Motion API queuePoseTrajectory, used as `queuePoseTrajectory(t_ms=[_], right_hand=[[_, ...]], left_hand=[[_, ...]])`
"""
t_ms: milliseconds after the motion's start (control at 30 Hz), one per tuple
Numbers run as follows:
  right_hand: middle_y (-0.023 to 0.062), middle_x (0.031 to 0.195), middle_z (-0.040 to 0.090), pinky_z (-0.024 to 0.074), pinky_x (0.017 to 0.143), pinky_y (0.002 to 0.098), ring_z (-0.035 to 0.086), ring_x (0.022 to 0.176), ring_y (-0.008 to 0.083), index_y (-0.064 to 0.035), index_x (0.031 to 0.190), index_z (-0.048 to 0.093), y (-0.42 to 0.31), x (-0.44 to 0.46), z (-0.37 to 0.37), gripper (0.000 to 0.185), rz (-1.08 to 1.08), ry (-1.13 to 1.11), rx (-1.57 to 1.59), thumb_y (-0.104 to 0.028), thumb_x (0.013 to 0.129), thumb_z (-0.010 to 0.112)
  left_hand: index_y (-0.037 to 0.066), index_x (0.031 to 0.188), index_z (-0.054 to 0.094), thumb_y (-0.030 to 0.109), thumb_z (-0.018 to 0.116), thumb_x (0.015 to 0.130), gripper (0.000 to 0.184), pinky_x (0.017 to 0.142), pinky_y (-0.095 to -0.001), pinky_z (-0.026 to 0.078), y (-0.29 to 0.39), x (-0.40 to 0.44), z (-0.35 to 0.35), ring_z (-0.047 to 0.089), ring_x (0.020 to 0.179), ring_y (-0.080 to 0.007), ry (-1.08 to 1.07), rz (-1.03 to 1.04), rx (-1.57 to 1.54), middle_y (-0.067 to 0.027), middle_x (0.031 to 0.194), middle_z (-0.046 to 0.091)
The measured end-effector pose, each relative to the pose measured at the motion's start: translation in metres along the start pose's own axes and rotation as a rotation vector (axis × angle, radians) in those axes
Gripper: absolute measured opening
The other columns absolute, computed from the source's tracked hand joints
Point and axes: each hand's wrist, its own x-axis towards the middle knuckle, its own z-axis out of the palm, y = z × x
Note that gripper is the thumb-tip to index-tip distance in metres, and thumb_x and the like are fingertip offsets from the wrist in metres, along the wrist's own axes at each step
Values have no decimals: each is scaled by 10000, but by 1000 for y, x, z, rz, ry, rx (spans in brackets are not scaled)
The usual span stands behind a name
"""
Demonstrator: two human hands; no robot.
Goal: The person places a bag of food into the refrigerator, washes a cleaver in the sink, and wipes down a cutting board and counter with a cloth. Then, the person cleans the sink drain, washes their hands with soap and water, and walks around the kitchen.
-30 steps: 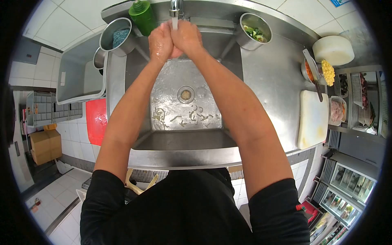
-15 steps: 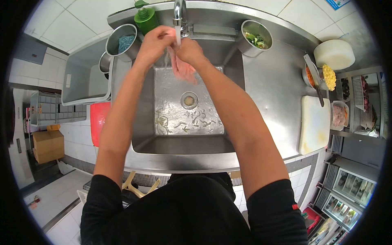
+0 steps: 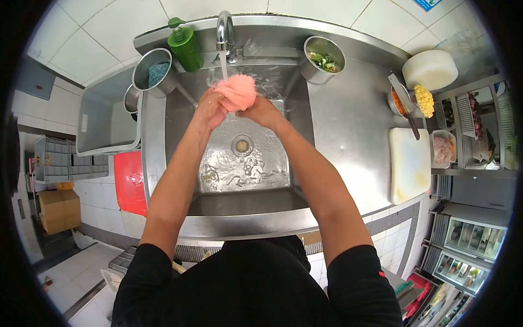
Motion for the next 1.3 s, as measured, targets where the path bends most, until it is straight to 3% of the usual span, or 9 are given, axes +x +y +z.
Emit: queuePoseTrajectory(t_ms=[167, 300, 400, 500, 567, 800, 967, 1067, 1300], right_hand=[[213, 971, 663, 488, 832, 407, 645, 938, 331, -29, 1064, 632, -44, 27, -20, 370, 111, -210, 14, -229, 753, 606], [137, 874, 665, 492, 741, 338, 627, 815, 224, -18, 958, 657, -79, 29, -31, 302, -18, -392, 228, -243, 766, 597], [88, 889, 652, 487, 698, 304, 606, 789, 165, -31, 972, 661, -94, 32, -48, 308, 53, -434, 530, -300, 839, 593], [84, 819, 634, 515, 685, 307, 615, 737, 175, -37, 916, 652, -101, 25, -69, 393, 317, -337, 958, -424, 897, 589], [97, 853, 633, 561, 659, 331, 613, 715, 181, -41, 914, 637, -102, 22, -73, 463, 455, -716, 753, -501, 871, 613], [126, 843, 682, 572, 681, 366, 675, 776, 244, -42, 869, 663, -98, 31, -39, 273, 280, -710, -319, -298, 777, 678], [145, 966, 693, 535, 765, 435, 679, 874, 319, -87, 921, 678, -74, 41, -18, 202, -27, -165, -678, -203, 761, 637], [135, 919, 693, 532, 736, 439, 680, 864, 323, -101, 948, 659, -67, 43, -24, 205, -197, -147, -701, -184, 765, 620], [129, 884, 684, 516, 712, 446, 670, 844, 336, -109, 996, 604, -47, 10, -15, 244, -108, -218, -710, -161, 760, 633]], left_hand=[[50, 1281, 466, -34, 591, 799, 505, 856, -422, 538, 30, -43, -2, 604, 1041, -218, 154, -119, 310, -103, 1211, 564], [76, 1271, 485, 43, 673, 809, 500, 866, -480, 536, 21, -43, -5, 607, 1028, -228, -184, -287, 170, -97, 1178, 565], [65, 1225, 515, 83, 688, 824, 437, 823, -428, 544, 35, -40, 19, 625, 980, -195, -243, -110, 26, -79, 1141, 592], [74, 1165, 553, 89, 691, 814, 377, 742, -380, 534, 63, -35, 38, 643, 902, -193, -224, 153, 553, -77, 1032, 637], [100, 1088, 567, 104, 692, 767, 345, 686, -375, 524, 68, -34, 57, 658, 801, -276, -119, 702, 1240, -118, 997, 649], [101, 1019, 599, 141, 612, 801, 222, 738, -450, 509, 63, -11, 47, 614, 865, -387, -267, 408, 1972, -166, 947, 659], [48, 930, 615, 247, 548, 885, 215, 676, -447, 539, 40, 1, 43, 658, 834, -358, 29, 419, 1828, -201, 883, 664], [29, 938, 640, 213, 563, 862, 214, 549, -440, 537, 52, -14, 72, 678, 765, -311, 124, -102, 1341, -165, 838, 667], [76, 933, 590, 168, 605, 810, 154, 361, -244, 348, -22, -31, 45, 459, 565, -84, 240, -252, 396, 7, 726, 505]])
